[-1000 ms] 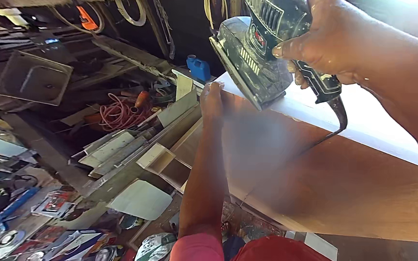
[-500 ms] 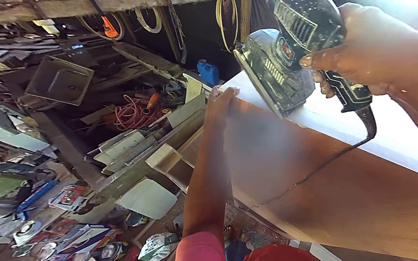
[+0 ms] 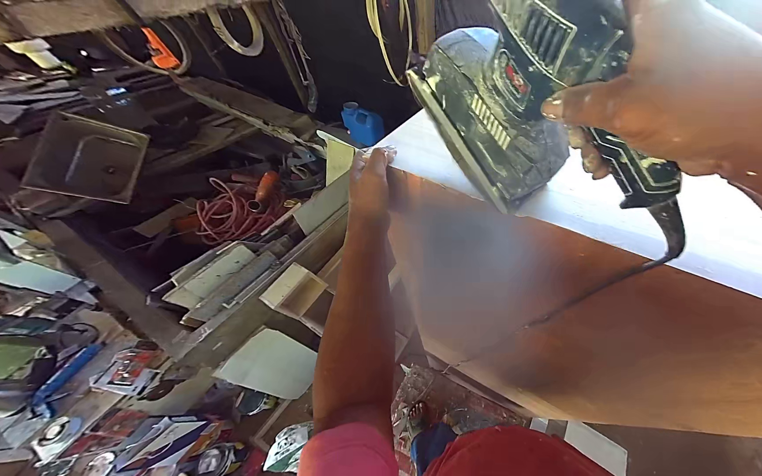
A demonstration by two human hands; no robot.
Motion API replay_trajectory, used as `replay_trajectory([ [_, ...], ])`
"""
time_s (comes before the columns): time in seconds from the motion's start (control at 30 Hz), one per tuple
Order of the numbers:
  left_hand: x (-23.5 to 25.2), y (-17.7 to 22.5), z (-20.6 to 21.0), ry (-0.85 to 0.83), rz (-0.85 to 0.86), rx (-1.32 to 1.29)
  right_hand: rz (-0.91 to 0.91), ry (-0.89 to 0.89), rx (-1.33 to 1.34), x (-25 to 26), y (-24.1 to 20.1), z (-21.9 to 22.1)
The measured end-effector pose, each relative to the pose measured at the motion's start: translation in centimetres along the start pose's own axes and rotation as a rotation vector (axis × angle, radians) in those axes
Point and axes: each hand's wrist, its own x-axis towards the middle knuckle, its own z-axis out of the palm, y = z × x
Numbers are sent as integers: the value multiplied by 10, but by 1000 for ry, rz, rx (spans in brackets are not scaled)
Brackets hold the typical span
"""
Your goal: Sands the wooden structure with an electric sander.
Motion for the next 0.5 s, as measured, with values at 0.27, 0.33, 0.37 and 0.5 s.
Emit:
replay_trajectory([
  [0.27, 1, -2, 0, 23, 36, 29, -45, -48, 51, 5, -1, 2],
  [0.33, 0, -1, 1, 35, 40, 27, -20, -73, 12, 14, -8, 10],
  [0.37, -1, -1, 0, 45, 40, 26, -1, -75, 1, 17, -11, 13],
  [0.5, -2, 0, 1, 51, 49, 58, -4, -85, -3, 4, -6, 6],
])
